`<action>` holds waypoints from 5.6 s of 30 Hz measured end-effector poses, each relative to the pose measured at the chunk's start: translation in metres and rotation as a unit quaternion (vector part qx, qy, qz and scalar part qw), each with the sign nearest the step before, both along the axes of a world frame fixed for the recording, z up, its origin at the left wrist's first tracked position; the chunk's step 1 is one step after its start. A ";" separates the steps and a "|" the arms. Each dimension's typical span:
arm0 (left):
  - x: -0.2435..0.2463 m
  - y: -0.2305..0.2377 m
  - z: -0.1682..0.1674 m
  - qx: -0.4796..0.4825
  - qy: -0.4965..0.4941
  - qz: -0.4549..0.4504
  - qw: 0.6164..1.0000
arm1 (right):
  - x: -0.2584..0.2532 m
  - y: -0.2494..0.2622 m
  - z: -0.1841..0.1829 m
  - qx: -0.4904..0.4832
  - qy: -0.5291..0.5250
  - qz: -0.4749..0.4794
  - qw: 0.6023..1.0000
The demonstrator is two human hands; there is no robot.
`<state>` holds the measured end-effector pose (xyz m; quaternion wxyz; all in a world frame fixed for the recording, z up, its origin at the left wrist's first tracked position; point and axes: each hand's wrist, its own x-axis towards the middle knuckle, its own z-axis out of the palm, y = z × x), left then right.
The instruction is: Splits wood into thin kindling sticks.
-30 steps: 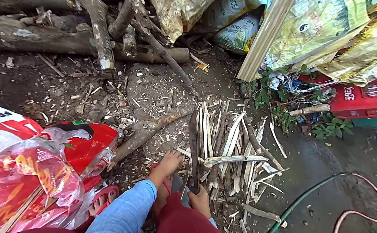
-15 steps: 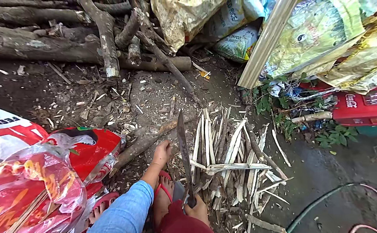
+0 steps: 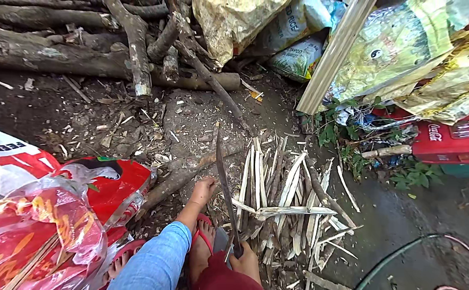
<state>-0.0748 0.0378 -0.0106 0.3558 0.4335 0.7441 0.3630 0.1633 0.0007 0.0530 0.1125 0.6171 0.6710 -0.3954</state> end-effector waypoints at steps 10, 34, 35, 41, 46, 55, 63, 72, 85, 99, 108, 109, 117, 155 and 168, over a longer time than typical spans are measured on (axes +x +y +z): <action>-0.001 0.002 0.003 -0.026 0.005 -0.013 1.000 | 0.001 0.002 -0.002 -0.037 0.039 -0.014 0.998; 0.013 0.004 -0.005 -0.001 -0.017 0.038 0.999 | -0.006 -0.008 0.005 -0.022 0.042 -0.030 0.998; 0.013 0.004 -0.005 0.002 -0.014 0.037 0.999 | -0.007 -0.006 0.006 -0.028 0.038 -0.027 0.999; 0.014 0.004 -0.006 0.006 -0.011 0.036 0.999 | -0.008 -0.009 0.006 -0.021 0.045 -0.042 0.998; 0.015 0.005 -0.007 -0.004 -0.007 0.035 0.999 | -0.007 -0.005 0.004 -0.026 0.040 -0.041 0.998; 0.017 0.008 0.008 0.035 0.026 0.030 0.999 | -0.003 -0.003 0.003 -0.014 0.038 -0.022 0.999; 0.013 0.020 0.005 -0.019 0.030 -0.041 0.999 | 0.006 0.009 -0.006 -0.011 0.015 -0.024 1.000; -0.005 0.012 0.014 -0.105 -0.059 0.007 0.993 | 0.007 0.010 -0.026 -0.003 0.029 -0.041 0.999; -0.042 -0.016 0.014 -0.043 -0.075 0.181 0.980 | 0.000 0.005 -0.044 -0.029 -0.036 0.005 0.999; -0.038 -0.023 0.007 -0.056 -0.079 0.171 0.980 | 0.005 0.007 -0.046 -0.014 0.018 -0.028 0.999; -0.038 -0.020 0.005 -0.064 -0.089 0.179 0.978 | 0.009 0.010 -0.067 -0.067 -0.024 -0.038 0.997; -0.037 -0.019 0.006 -0.062 -0.090 0.177 0.978 | 0.010 0.014 -0.064 -0.063 -0.015 -0.038 0.997; -0.041 -0.025 0.009 -0.072 -0.109 0.175 0.976 | 0.014 -0.011 -0.051 0.045 0.053 -0.060 0.996; 0.023 -0.010 -0.006 0.067 0.106 -0.014 0.992 | 0.010 0.004 -0.088 -0.140 0.031 0.007 0.990; 0.000 -0.013 -0.001 0.018 0.072 0.079 0.994 | 0.019 0.006 -0.074 -0.142 0.137 -0.039 0.980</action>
